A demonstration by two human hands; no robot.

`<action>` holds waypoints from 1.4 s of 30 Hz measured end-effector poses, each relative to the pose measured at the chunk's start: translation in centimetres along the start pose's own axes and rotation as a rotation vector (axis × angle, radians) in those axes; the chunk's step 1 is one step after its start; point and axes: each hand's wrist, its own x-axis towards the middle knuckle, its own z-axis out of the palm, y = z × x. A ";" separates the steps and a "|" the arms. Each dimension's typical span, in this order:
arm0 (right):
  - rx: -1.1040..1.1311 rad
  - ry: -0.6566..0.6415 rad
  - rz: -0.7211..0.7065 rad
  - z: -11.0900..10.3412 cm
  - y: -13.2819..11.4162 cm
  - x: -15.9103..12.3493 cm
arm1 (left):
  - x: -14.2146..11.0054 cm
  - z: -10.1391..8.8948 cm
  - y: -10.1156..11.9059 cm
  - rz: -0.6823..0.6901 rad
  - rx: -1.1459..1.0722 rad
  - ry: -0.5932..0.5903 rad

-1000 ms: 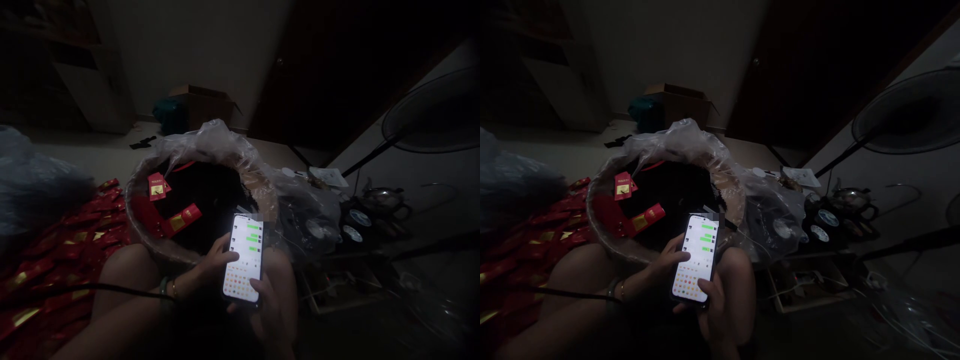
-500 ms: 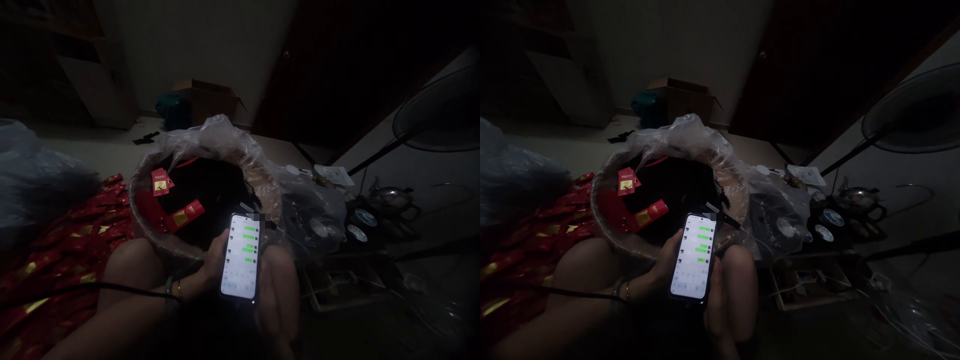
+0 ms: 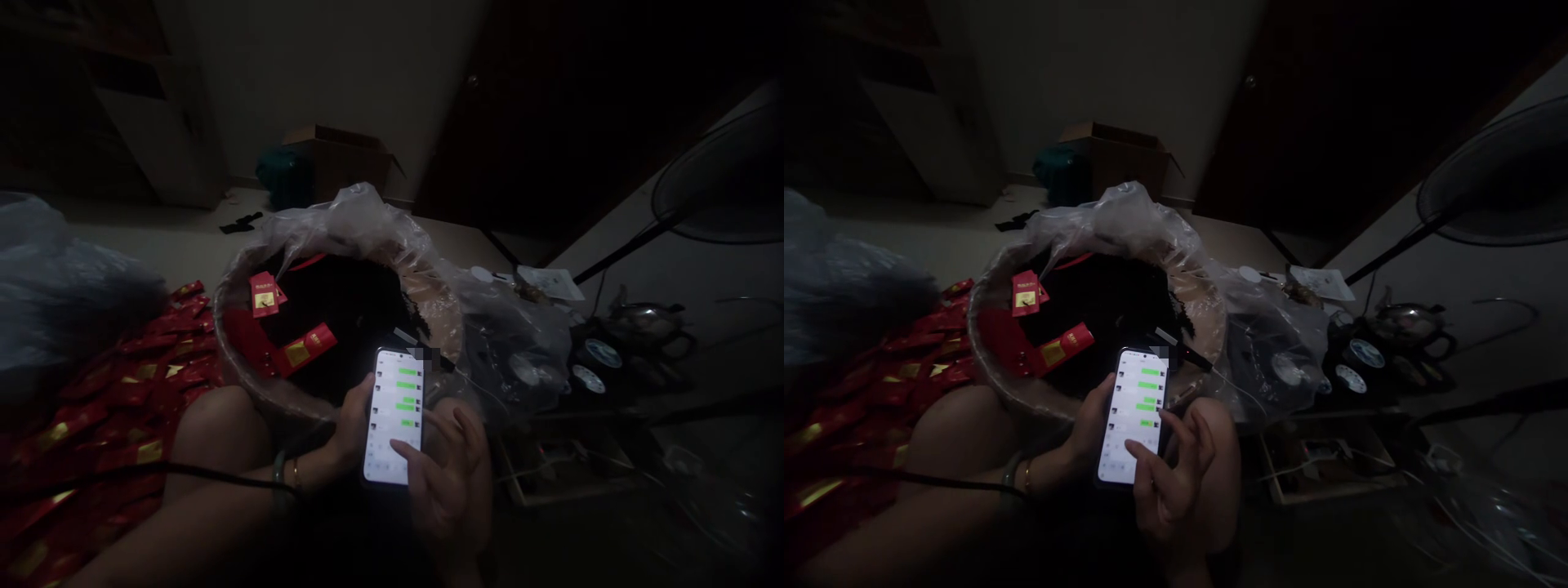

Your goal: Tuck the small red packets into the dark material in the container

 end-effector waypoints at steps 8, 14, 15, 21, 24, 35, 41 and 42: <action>0.026 -0.038 0.019 0.2 0.0 0.0 | -0.1 0.2 0.0 -0.021 -0.014 -0.017; 0.018 -0.015 -0.033 0.4 0.1 0.4 | -0.1 0.1 0.0 -0.009 -0.015 -0.009; 0.014 -0.008 -0.034 0.4 0.1 0.4 | -0.1 0.2 0.0 -0.012 -0.021 -0.012; 0.005 0.007 -0.015 0.4 0.1 0.3 | -0.2 0.2 0.1 -0.022 -0.034 -0.034; 0.021 -0.010 -0.009 0.4 0.0 0.1 | -0.2 0.2 0.1 -0.025 -0.027 -0.032; 0.013 -0.059 -0.009 0.4 0.3 -0.1 | -0.2 0.3 0.1 -0.025 -0.024 -0.031; -0.011 -0.066 -0.017 0.2 0.2 0.0 | -0.3 0.3 0.0 -0.016 -0.034 -0.026; -0.017 -0.068 -0.020 0.2 0.2 0.1 | -0.3 0.4 0.0 -0.017 -0.035 -0.021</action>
